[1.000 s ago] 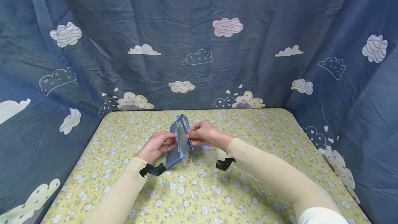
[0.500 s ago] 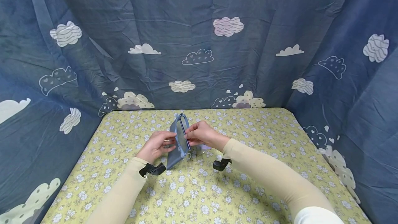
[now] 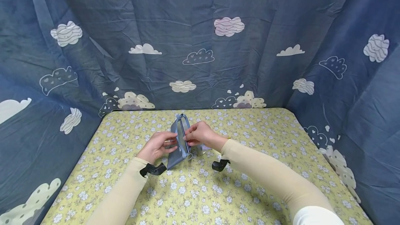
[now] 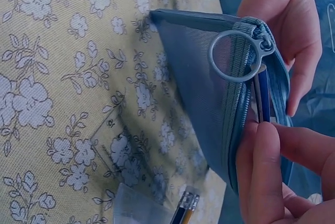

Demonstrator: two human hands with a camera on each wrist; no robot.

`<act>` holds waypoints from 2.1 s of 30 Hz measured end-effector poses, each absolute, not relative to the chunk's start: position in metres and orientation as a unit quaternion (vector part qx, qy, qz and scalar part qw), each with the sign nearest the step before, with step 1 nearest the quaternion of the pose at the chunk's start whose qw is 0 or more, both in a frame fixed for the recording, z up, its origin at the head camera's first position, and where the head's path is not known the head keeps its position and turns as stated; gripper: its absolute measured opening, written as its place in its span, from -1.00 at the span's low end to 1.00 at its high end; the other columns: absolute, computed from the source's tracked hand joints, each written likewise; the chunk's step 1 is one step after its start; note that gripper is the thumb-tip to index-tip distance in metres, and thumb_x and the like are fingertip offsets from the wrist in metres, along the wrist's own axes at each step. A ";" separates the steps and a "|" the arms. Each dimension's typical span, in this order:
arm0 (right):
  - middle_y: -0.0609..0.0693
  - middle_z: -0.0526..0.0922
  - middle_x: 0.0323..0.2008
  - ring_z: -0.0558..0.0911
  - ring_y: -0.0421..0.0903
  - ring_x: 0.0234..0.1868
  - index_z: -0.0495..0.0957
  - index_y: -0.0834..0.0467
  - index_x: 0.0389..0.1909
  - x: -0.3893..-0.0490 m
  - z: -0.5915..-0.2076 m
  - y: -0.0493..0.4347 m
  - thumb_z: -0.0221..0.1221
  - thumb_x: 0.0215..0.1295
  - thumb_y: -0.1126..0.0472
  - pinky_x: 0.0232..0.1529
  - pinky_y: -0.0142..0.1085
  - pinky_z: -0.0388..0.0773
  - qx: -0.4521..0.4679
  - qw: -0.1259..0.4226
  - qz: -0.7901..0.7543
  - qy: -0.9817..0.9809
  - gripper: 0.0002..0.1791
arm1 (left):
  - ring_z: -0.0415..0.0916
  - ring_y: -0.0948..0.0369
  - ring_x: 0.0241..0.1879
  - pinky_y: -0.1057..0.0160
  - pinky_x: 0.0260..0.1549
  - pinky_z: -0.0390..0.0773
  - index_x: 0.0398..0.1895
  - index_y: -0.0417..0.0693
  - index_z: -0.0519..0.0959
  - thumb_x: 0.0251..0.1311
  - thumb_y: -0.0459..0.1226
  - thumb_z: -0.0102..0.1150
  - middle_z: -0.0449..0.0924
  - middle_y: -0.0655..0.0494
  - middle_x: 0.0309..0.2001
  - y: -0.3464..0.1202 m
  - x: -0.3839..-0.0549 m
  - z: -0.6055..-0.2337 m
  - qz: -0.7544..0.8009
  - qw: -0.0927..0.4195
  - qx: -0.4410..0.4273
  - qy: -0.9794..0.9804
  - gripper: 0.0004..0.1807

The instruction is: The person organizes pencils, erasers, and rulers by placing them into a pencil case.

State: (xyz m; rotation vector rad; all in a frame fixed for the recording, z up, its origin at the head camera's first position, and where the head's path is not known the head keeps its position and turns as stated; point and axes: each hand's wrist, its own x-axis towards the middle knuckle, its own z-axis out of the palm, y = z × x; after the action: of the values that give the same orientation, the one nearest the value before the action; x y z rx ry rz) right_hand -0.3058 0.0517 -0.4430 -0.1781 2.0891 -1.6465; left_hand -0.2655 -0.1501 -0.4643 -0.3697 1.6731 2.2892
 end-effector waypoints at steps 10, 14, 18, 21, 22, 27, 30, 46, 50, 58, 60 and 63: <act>0.19 0.69 -0.26 0.74 -0.06 -0.44 0.65 0.37 -0.13 -0.304 -0.447 0.043 0.42 0.14 0.42 -0.28 -0.21 0.68 -0.058 0.224 -0.592 0.772 -0.73 | 0.58 -0.01 -0.17 -0.04 -0.04 0.60 -0.31 -0.19 0.64 0.29 -0.36 0.29 0.55 -0.14 -0.20 -0.152 -0.265 -0.466 0.801 0.151 -0.130 0.565 -0.95; 0.21 0.70 -0.26 0.76 0.06 -0.33 0.60 0.42 -0.01 -0.303 -0.447 0.040 0.39 0.17 0.43 -0.22 -0.16 0.68 -0.070 0.228 -0.595 0.768 -0.64 | 0.59 -0.04 -0.13 -0.08 0.00 0.58 -0.21 -0.24 0.64 0.31 -0.35 0.27 0.55 -0.17 -0.15 -0.151 -0.265 -0.465 0.803 0.156 -0.124 0.561 -0.90; 0.23 0.70 -0.27 0.76 0.11 -0.28 0.57 0.46 0.03 -0.303 -0.445 0.043 0.34 0.20 0.47 -0.18 -0.13 0.67 -0.080 0.233 -0.601 0.760 -0.63 | 0.59 -0.02 -0.17 -0.09 0.03 0.56 -0.27 -0.20 0.65 0.31 -0.34 0.28 0.56 -0.14 -0.20 -0.152 -0.264 -0.463 0.808 0.157 -0.126 0.554 -0.93; 0.23 0.71 -0.27 0.76 0.09 -0.30 0.61 0.41 0.00 -0.305 -0.439 0.048 0.32 0.22 0.46 -0.23 -0.14 0.68 -0.089 0.230 -0.598 0.763 -0.68 | 0.57 -0.01 -0.18 -0.10 0.05 0.54 -0.30 -0.17 0.65 0.32 -0.33 0.28 0.55 -0.11 -0.24 -0.153 -0.264 -0.461 0.811 0.156 -0.129 0.549 -0.93; 0.22 0.72 -0.27 0.75 0.08 -0.29 0.62 0.37 -0.01 -0.306 -0.437 0.050 0.31 0.23 0.45 -0.24 -0.14 0.68 -0.093 0.228 -0.596 0.764 -0.70 | 0.57 -0.01 -0.17 -0.10 0.06 0.53 -0.29 -0.16 0.65 0.32 -0.33 0.28 0.55 -0.10 -0.24 -0.154 -0.264 -0.460 0.811 0.155 -0.129 0.550 -0.93; 0.22 0.74 -0.19 0.73 0.12 -0.14 0.63 0.27 0.01 -0.311 -0.428 0.060 0.26 0.28 0.39 -0.11 -0.06 0.65 -0.113 0.227 -0.594 0.763 -0.72 | 0.55 -0.03 -0.14 -0.11 0.08 0.52 -0.24 -0.18 0.64 0.33 -0.32 0.26 0.55 -0.08 -0.24 -0.155 -0.266 -0.460 0.806 0.152 -0.125 0.559 -0.92; 0.21 0.73 -0.15 0.71 0.13 -0.09 0.61 0.27 0.08 -0.311 -0.423 0.067 0.26 0.29 0.36 -0.01 0.00 0.61 -0.123 0.226 -0.587 0.768 -0.67 | 0.55 -0.04 -0.14 -0.12 0.08 0.52 -0.21 -0.18 0.63 0.33 -0.32 0.26 0.54 -0.11 -0.21 -0.154 -0.266 -0.463 0.804 0.151 -0.125 0.562 -0.91; 0.18 0.72 -0.12 0.67 0.17 -0.02 0.66 0.20 0.03 -0.320 -0.426 0.114 0.26 0.31 0.34 0.06 0.13 0.54 -0.137 0.185 -0.529 0.817 -0.72 | 0.58 -0.01 -0.19 -0.06 -0.01 0.56 -0.21 -0.20 0.64 0.27 -0.32 0.33 0.59 -0.08 -0.27 -0.152 -0.262 -0.471 0.810 0.131 -0.140 0.554 -0.88; 0.14 0.74 -0.10 0.70 0.04 -0.12 0.69 0.19 0.02 -0.323 -0.431 0.131 0.26 0.32 0.33 -0.03 0.08 0.58 -0.174 0.141 -0.459 0.860 -0.73 | 0.59 0.00 -0.18 -0.01 -0.04 0.57 -0.28 -0.14 0.64 0.24 -0.31 0.35 0.61 -0.04 -0.29 -0.149 -0.263 -0.473 0.806 0.136 -0.139 0.559 -0.91; 0.07 0.74 -0.08 0.70 -0.09 -0.13 0.69 0.14 0.04 -0.332 -0.436 0.155 0.29 0.34 0.26 -0.05 -0.08 0.59 -0.204 0.095 -0.402 0.888 -0.73 | 0.61 -0.02 -0.16 0.04 -0.14 0.59 -0.27 -0.11 0.64 0.23 -0.26 0.36 0.64 0.02 -0.32 -0.148 -0.263 -0.473 0.789 0.121 -0.137 0.587 -0.88; 0.06 0.74 -0.09 0.70 -0.09 -0.13 0.69 0.13 0.04 -0.332 -0.436 0.158 0.30 0.33 0.26 -0.05 -0.08 0.59 -0.207 0.095 -0.398 0.889 -0.72 | 0.61 0.00 -0.17 0.03 -0.13 0.58 -0.26 -0.10 0.64 0.23 -0.26 0.36 0.63 0.02 -0.31 -0.149 -0.262 -0.473 0.788 0.124 -0.139 0.586 -0.88; 0.05 0.74 -0.11 0.70 -0.10 -0.14 0.68 0.15 0.06 -0.333 -0.439 0.163 0.30 0.33 0.26 -0.05 -0.08 0.60 -0.212 0.097 -0.397 0.888 -0.71 | 0.61 -0.01 -0.15 0.01 -0.08 0.58 -0.24 -0.11 0.63 0.24 -0.26 0.35 0.62 0.00 -0.27 -0.151 -0.259 -0.473 0.789 0.126 -0.135 0.586 -0.87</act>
State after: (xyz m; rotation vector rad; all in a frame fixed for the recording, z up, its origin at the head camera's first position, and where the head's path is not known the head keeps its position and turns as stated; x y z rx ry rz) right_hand -0.3332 0.1628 -0.4389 -0.6288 2.6287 -1.1753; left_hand -0.2593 -0.1507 -0.4730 -0.3937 1.7078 2.2964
